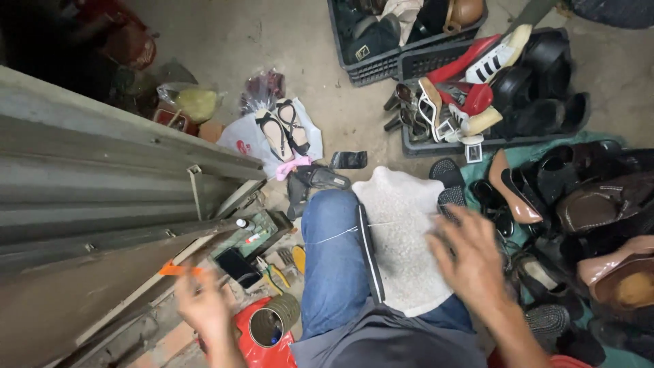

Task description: Hand-sewing a rubber sole onto a shoe using a needle and thread in a shoe repair shop.

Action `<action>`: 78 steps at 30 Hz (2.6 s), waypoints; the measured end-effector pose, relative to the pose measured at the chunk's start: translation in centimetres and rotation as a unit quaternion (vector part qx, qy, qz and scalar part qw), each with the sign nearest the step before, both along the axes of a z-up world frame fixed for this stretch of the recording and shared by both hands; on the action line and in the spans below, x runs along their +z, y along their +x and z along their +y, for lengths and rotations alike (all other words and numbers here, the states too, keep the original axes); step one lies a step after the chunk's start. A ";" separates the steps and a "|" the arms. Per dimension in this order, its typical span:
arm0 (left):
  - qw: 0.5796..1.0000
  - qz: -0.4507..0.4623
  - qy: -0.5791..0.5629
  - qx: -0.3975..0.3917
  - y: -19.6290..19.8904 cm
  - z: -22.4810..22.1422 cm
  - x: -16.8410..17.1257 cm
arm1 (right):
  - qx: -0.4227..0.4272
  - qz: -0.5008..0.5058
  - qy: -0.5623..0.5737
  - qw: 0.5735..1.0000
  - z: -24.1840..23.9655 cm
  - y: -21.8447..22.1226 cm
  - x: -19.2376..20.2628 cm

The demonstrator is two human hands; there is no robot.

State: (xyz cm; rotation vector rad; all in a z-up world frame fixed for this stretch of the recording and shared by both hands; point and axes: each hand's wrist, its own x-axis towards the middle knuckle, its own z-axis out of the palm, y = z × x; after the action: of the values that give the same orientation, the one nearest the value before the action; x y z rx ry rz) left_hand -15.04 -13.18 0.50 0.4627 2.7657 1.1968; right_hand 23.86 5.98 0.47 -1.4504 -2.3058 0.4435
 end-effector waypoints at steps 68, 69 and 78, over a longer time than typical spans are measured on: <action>0.828 -0.056 -0.006 -0.558 16.4 11.8 5.9 | -0.119 0.497 -0.377 0.772 -2.8 0.8 -0.7; 0.825 -0.049 -0.003 -0.563 16.4 11.8 5.9 | -0.122 0.496 -0.378 0.772 -2.8 0.8 -0.8; 0.820 -0.031 -0.020 -0.571 16.5 11.9 5.9 | -0.120 0.499 -0.380 0.769 -3.0 1.0 -1.2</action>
State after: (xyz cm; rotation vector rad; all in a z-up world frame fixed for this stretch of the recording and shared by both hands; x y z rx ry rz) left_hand 1.51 -1.25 6.37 1.6761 1.7658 0.7495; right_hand 24.86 2.94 -0.69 -1.2487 -1.0588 1.7069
